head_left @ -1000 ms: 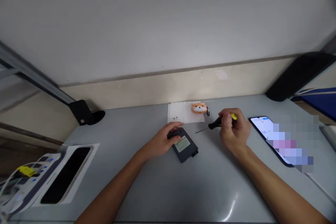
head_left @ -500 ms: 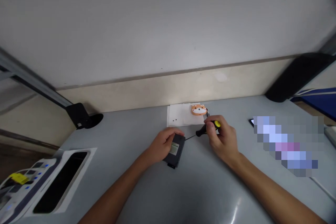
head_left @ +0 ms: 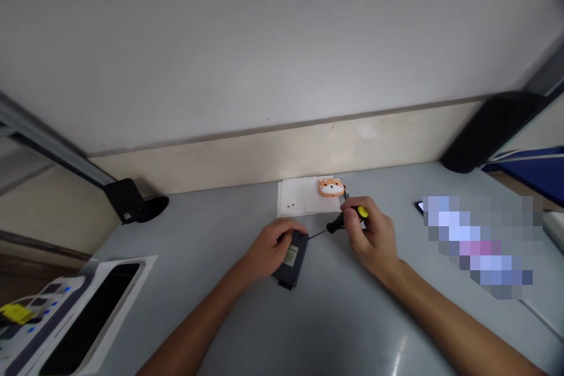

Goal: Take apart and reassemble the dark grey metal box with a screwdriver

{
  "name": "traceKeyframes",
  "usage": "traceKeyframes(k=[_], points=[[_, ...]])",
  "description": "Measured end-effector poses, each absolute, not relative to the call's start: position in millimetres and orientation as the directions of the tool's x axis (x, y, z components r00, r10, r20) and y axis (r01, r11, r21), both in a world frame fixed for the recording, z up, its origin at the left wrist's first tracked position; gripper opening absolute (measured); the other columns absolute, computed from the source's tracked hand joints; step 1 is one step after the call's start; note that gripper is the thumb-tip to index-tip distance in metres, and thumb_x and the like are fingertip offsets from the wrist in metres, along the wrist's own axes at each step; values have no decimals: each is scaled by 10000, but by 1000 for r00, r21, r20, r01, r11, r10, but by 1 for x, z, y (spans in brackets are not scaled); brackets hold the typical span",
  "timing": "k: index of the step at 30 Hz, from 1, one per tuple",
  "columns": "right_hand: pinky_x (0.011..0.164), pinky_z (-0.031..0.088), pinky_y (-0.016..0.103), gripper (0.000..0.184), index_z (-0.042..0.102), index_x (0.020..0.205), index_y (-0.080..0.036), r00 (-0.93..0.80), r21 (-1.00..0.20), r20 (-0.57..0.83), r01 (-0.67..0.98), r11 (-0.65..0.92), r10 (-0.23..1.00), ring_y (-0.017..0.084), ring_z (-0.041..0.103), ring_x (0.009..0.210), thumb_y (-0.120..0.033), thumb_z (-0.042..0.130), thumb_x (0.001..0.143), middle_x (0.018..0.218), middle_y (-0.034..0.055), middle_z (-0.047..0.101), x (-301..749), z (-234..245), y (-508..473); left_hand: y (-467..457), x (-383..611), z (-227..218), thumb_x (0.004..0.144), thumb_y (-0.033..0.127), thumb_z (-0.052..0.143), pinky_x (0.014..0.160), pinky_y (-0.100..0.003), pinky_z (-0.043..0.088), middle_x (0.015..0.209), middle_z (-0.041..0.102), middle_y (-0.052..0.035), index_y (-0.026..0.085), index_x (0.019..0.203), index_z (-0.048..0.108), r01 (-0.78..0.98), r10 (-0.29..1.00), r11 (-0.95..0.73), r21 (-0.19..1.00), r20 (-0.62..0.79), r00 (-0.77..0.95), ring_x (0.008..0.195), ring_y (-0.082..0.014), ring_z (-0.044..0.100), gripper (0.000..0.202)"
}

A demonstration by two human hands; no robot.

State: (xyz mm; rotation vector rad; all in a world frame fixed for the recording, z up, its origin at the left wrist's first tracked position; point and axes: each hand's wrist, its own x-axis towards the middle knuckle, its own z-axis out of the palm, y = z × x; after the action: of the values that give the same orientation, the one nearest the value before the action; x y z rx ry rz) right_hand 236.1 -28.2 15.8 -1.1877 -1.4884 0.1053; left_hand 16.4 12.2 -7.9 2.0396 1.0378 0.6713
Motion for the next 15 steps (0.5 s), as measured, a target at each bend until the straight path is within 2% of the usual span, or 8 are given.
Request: traceKeyframes(k=[6,15], points=[[457,374,225,164,588,826,-244,195,-639,706,590,493,681,104,496,440,-300,511,959,571,-49,614,237,17,-28,11,17,-7,923,102,396,930,-327,545,1017,746,-27,231,1014,737,437,834,-413,799,139,534,956,-180,686,376],[443,350,222,161,585,817,-242,196,-639,709,584,500,677,95,461,423,-278,512,955,560,-57,595,235,17,-28,11,16,-7,937,135,390,923,-323,545,1022,744,-29,231,1017,736,450,838,-400,799,119,533,956,-182,681,368]])
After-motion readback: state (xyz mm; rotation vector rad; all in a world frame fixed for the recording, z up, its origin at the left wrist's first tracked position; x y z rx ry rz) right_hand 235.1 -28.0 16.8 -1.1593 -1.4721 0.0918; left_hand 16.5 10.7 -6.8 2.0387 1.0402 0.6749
